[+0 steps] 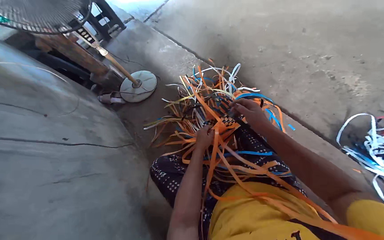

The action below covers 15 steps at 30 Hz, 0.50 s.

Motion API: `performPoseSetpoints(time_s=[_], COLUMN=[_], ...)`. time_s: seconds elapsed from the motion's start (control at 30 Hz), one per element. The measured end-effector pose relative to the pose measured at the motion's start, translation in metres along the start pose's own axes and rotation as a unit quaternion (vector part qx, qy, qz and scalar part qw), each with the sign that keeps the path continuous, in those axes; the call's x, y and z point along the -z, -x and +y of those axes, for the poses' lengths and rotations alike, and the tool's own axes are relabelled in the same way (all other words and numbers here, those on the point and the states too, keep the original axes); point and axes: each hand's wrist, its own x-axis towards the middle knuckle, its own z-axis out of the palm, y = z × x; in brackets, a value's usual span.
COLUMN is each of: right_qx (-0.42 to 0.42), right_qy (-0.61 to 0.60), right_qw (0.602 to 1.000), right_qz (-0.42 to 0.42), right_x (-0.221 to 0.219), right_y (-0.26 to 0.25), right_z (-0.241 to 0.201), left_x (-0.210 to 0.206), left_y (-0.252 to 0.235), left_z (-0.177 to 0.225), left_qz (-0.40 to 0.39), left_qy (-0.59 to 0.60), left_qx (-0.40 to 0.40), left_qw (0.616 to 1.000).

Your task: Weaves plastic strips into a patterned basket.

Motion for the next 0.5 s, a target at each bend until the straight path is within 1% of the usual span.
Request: performPoseSetpoints(time_s=[0.07,0.13,0.23,0.27,0.33,0.37,0.43,0.47,0.5], right_qx=[0.034,0.095,0.193,0.205,0.227,0.226,0.159,0.126,0.101], right_qy=[0.069,0.144,0.259,0.290,0.332,0.349,0.382,0.393,0.395], right_qw=[0.997,0.984,0.945,0.933,0.909,0.896,0.862,0.842,0.829], right_qz=[-0.028,-0.045,-0.048,-0.059,-0.108,-0.156,-0.292,-0.347,-0.383], right_x=[-0.012,-0.017,-0.019,-0.020,-0.030,-0.039,-0.063,-0.076,-0.086], right_y=[-0.008,-0.014,-0.022,-0.025,-0.032,-0.033,-0.027,-0.022,-0.015], right_z=[-0.006,-0.010,-0.011,-0.010,-0.003,0.001,0.005,0.012,0.018], left_x=[-0.002,0.005,0.028,0.036,0.046,0.048,0.047,0.045,0.044], left_y=[0.000,0.009,0.046,0.061,0.088,0.100,0.118,0.125,0.131], left_z=[-0.001,-0.003,-0.009,-0.014,-0.028,-0.036,-0.050,-0.054,-0.056], left_qz=[0.018,0.014,0.023,0.021,0.028,0.033,0.028,0.026,0.031], left_qy=[-0.028,-0.018,0.036,0.041,0.040,0.047,0.070,0.079,0.088], left_qx=[0.027,0.044,-0.003,-0.024,-0.065,-0.074,-0.066,-0.057,-0.053], left_qw=[0.999,0.999,0.999,0.999,0.997,0.996,0.995,0.995,0.994])
